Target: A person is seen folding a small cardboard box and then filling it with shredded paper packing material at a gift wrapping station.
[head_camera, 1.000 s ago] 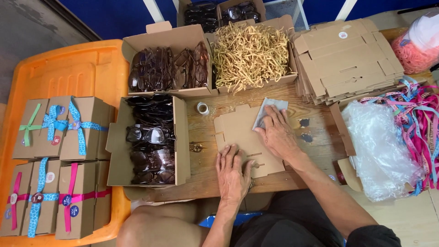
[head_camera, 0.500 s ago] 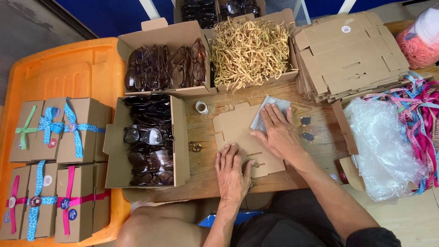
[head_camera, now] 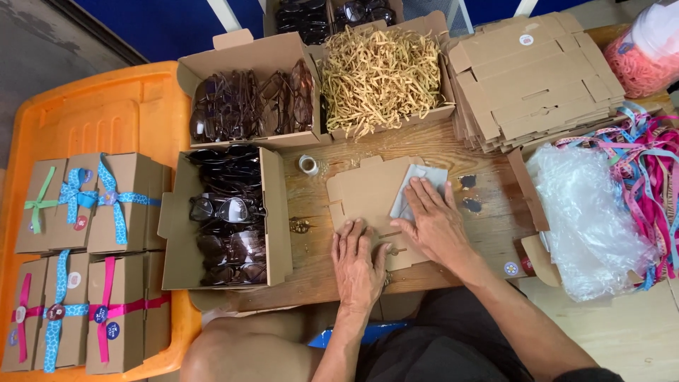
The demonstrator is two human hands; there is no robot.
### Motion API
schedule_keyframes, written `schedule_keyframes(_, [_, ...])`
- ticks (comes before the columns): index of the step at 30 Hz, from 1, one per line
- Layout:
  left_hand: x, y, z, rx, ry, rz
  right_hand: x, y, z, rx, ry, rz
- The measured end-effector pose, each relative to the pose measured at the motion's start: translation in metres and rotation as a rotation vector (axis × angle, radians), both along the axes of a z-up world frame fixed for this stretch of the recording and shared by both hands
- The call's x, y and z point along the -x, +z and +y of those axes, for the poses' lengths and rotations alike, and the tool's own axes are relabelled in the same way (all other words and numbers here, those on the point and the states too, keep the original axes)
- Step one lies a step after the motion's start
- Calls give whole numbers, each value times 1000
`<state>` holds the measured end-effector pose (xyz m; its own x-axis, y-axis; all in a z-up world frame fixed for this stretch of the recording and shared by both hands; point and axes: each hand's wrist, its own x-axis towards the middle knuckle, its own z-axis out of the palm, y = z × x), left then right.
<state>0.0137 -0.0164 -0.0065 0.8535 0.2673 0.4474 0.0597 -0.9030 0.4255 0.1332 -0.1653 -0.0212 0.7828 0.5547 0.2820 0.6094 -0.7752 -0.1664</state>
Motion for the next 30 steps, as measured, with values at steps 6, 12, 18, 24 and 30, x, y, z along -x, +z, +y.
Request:
schedule_keyframes(6, [1,-1,0,11,-1,9,-57,-22,21,-42,-16,-26])
schedule_keyframes(12, [1,-6,1,0,8,15,-11,0,13,-20,-79,-14])
schedule_keyframes(18, [0,-4,-1,1,4,22,-11,1,14,53,-34,60])
schedule_keyframes(24, [1,-3,0,16,1,28,-39,-5,48,10,-8,162])
schedule_keyframes(30, [2,-3,2,38,-12,42,-25,-3,65,-35,107,83])
